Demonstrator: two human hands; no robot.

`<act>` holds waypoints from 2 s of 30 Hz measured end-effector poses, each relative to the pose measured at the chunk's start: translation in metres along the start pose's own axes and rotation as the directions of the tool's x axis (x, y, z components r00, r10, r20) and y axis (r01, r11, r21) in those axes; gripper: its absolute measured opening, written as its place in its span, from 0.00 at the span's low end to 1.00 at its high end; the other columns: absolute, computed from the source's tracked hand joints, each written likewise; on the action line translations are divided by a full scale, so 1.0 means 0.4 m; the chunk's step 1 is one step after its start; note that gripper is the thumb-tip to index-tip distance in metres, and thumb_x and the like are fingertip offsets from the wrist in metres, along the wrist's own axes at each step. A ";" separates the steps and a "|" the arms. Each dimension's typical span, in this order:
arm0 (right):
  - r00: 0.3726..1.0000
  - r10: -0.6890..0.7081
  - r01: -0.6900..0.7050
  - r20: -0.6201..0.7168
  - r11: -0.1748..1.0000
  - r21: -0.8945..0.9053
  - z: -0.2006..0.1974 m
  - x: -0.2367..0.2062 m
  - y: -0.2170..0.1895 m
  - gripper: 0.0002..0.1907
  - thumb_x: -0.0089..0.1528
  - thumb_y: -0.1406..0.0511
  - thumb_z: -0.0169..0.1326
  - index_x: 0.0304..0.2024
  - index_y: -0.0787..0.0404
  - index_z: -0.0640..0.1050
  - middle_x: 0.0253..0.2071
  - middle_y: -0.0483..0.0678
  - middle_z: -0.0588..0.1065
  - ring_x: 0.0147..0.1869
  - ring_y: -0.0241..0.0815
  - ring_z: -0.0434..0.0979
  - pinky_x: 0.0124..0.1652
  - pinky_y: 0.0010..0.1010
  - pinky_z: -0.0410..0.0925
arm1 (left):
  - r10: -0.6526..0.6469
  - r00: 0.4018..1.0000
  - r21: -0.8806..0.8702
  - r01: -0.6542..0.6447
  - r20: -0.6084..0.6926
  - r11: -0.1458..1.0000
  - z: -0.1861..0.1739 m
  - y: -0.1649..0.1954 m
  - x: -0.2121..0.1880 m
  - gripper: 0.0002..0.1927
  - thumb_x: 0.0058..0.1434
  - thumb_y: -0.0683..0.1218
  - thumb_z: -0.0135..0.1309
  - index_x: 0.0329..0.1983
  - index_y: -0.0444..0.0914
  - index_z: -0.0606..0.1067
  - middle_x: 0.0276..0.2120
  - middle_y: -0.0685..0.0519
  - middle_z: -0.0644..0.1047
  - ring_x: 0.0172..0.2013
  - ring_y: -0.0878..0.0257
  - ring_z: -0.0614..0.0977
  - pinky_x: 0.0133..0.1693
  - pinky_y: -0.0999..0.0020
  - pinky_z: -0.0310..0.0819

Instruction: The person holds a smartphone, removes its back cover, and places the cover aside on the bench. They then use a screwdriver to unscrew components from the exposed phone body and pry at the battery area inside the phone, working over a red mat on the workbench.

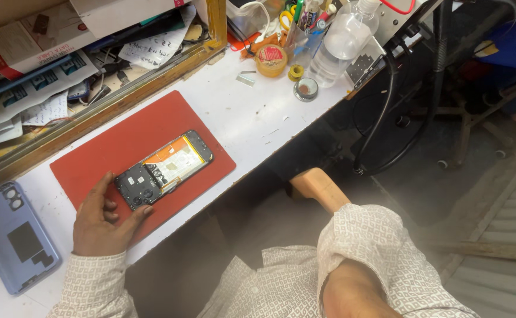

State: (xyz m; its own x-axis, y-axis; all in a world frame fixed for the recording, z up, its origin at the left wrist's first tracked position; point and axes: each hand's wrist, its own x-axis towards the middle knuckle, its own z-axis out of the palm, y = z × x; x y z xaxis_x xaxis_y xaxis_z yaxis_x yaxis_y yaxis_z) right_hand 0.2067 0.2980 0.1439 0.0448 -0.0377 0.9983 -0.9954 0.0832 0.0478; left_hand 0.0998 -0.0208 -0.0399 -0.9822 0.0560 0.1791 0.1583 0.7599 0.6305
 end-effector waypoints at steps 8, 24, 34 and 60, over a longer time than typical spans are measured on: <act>0.999 -0.020 0.014 -0.035 0.987 -0.159 -0.010 -0.021 0.005 0.13 0.65 0.74 0.59 0.51 0.68 0.76 0.52 0.55 0.74 0.54 0.55 0.76 0.50 0.38 0.72 | 0.003 1.000 -0.029 -0.003 0.007 1.000 -0.004 0.003 0.001 0.53 0.40 0.55 0.75 0.71 0.39 0.69 0.37 0.47 0.73 0.31 0.60 0.73 0.36 0.65 0.74; 0.729 0.652 0.034 0.207 0.267 -0.963 -0.396 -0.292 0.579 0.17 0.54 0.78 0.56 0.46 0.66 0.80 0.47 0.58 0.77 0.52 0.62 0.78 0.49 0.48 0.70 | 0.039 0.999 -0.129 -0.035 0.034 0.991 -0.017 -0.030 0.008 0.51 0.41 0.52 0.77 0.69 0.38 0.67 0.52 0.45 0.75 0.36 0.58 0.75 0.40 0.65 0.76; 0.644 0.690 0.357 0.331 0.111 -0.927 -0.407 -0.335 0.630 0.18 0.49 0.75 0.58 0.41 0.54 0.83 0.42 0.53 0.76 0.42 0.52 0.78 0.37 0.40 0.70 | 0.020 0.993 -0.146 -0.003 0.116 0.989 -0.056 -0.015 0.012 0.54 0.40 0.51 0.77 0.70 0.42 0.64 0.64 0.49 0.71 0.39 0.58 0.76 0.40 0.65 0.79; 0.679 0.701 0.104 0.220 0.204 -0.973 -0.462 -0.324 0.635 0.06 0.76 0.69 0.49 0.47 0.66 0.75 0.41 0.51 0.80 0.43 0.43 0.84 0.40 0.29 0.75 | 0.005 0.997 -0.211 0.011 0.076 0.977 -0.055 -0.012 0.007 0.49 0.43 0.46 0.76 0.68 0.45 0.65 0.40 0.50 0.72 0.35 0.62 0.73 0.38 0.67 0.77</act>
State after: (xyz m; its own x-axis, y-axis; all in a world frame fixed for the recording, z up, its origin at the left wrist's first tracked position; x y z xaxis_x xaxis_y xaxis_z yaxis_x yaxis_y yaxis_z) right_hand -0.0364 0.5079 0.0329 -0.6855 -0.1861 0.7039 -0.1161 0.9823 0.1468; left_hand 0.0986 -0.0383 -0.0259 -0.9862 0.1094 0.1243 0.1653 0.6069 0.7774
